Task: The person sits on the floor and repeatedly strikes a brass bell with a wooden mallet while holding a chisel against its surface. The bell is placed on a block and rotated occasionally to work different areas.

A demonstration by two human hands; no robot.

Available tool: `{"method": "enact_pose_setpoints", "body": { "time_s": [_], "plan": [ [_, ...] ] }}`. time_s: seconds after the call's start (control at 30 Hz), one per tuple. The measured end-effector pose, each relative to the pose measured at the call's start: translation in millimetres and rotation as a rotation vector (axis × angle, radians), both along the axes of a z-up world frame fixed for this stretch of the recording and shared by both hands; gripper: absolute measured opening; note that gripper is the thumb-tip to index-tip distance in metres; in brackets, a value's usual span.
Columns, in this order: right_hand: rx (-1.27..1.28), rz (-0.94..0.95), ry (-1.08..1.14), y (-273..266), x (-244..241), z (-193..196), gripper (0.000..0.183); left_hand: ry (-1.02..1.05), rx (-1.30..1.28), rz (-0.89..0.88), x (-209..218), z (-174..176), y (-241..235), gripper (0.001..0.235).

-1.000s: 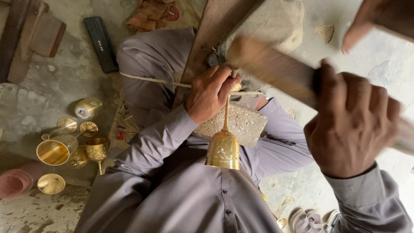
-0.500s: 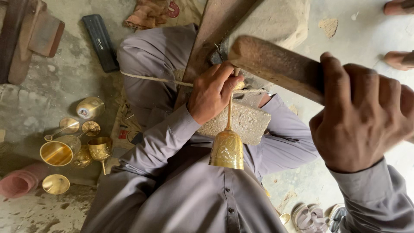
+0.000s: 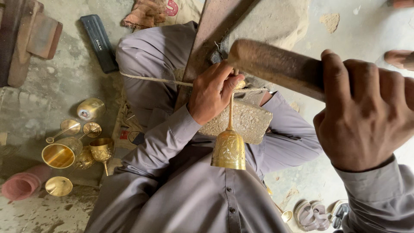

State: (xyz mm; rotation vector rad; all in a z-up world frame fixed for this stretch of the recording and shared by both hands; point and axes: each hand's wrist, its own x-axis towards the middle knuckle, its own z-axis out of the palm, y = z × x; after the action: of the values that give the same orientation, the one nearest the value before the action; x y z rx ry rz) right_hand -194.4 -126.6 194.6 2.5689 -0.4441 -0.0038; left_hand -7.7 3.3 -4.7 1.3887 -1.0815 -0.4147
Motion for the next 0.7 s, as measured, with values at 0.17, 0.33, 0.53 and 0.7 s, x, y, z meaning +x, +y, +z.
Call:
{"method": "enact_pose_setpoints", "body": {
  "time_s": [0.17, 0.33, 0.53, 0.7],
  "plan": [
    [0.141, -0.085, -0.038, 0, 0, -2, 0.045, 0.074, 0.018, -0.010, -1, -2, 2, 0.021],
    [0.153, -0.165, 0.030, -7, 4, 1, 0.039, 0.124, 0.068, -0.041, -1, -5, 3, 0.022],
    [-0.055, -0.046, 0.125, 2, 11, 14, 0.029, -0.018, -0.110, 0.012, 0, -8, -4, 0.023],
    [-0.095, -0.055, 0.174, 8, 11, 17, 0.030, 0.065, 0.013, -0.030, 0, -9, 0, 0.026]
  ]
}}
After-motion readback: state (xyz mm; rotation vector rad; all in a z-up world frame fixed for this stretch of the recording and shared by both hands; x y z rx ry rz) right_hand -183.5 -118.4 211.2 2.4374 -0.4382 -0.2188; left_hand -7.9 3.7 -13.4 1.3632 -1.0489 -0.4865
